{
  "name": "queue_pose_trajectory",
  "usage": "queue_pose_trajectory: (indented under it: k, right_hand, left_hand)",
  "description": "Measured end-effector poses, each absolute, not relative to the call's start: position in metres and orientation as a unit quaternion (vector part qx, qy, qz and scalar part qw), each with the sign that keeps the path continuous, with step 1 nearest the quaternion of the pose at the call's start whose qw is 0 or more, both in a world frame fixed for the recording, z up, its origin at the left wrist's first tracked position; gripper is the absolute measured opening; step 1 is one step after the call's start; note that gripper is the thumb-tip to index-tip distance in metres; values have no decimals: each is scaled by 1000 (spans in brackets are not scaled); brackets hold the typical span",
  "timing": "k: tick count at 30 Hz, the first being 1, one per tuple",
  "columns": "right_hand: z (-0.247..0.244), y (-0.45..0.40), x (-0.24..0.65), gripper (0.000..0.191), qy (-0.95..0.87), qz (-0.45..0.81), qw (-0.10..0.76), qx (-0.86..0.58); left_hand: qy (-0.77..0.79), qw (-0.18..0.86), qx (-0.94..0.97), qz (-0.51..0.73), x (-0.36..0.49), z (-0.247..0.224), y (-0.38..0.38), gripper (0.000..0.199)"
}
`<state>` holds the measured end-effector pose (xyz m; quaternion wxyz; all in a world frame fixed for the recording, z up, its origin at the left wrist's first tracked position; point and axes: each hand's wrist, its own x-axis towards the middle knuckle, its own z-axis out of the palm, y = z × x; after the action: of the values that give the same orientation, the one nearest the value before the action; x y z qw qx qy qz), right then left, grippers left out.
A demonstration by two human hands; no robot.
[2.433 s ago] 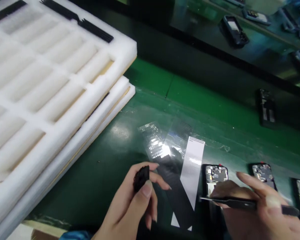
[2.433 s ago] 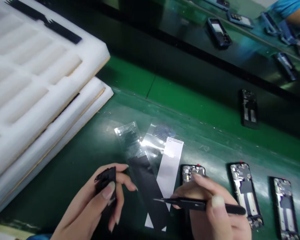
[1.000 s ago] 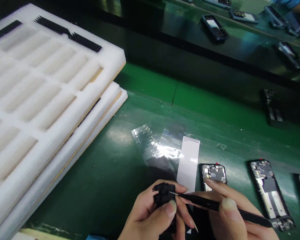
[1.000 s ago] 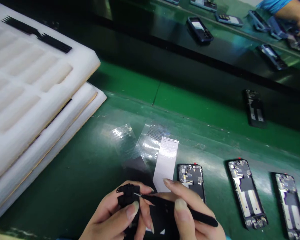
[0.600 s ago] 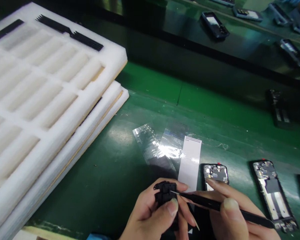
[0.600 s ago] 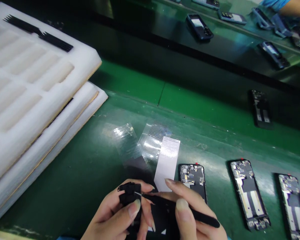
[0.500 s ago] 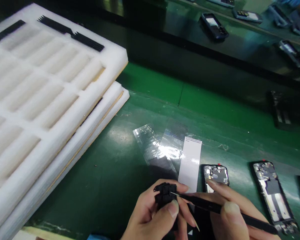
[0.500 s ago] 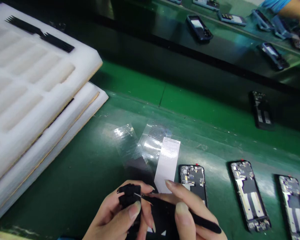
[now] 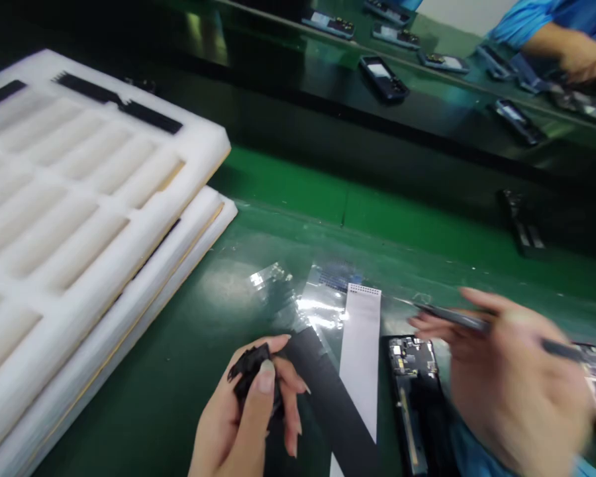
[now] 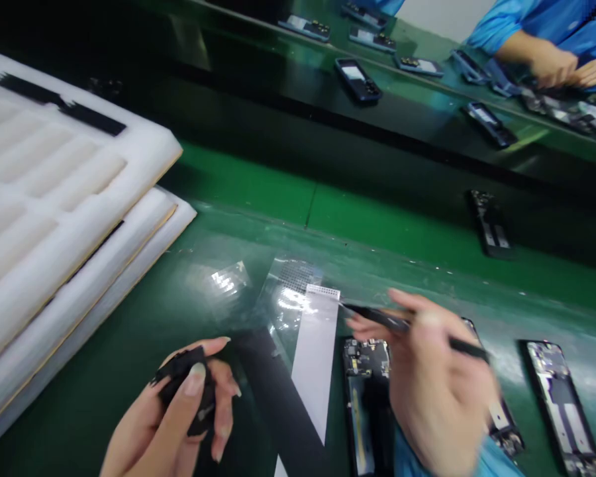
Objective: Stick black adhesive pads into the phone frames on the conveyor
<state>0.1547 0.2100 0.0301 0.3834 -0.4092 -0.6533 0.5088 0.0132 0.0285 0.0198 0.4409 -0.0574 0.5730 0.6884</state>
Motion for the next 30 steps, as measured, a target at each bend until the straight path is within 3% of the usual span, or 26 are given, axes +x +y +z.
queue_pose_trajectory:
  k: [2,5,8,10,16,27,30]
  right_hand:
    - [14,226,140,23,-622,565,362,-404]
    - [-8,231,127,29,-641,571,303,-414]
    - [-16,227,126,33,-666,549,282,-420]
    - [-15,225,128,31,-675,539,275,-422]
    - [-11,223,137,25,-715,475,254,-445]
    - [-10,224,136,28,-735,456,252,-434]
    - [-11,227,135,29,-740,457,250,-425]
  left_hand:
    - [669,370,163,623,4,16,29,25]
    - [726,191,526,399,-10,12,38,41]
    - [727,-15,660,189,-19,15,57,48]
    - [722,-66,682,102,-22,16,72,52]
    - [715,-23,699,11,-26,0,90,69]
    - [695,-26,718,-7,-32,-2,92,68]
    - [701,-31,711,36,-32,-5,91,63]
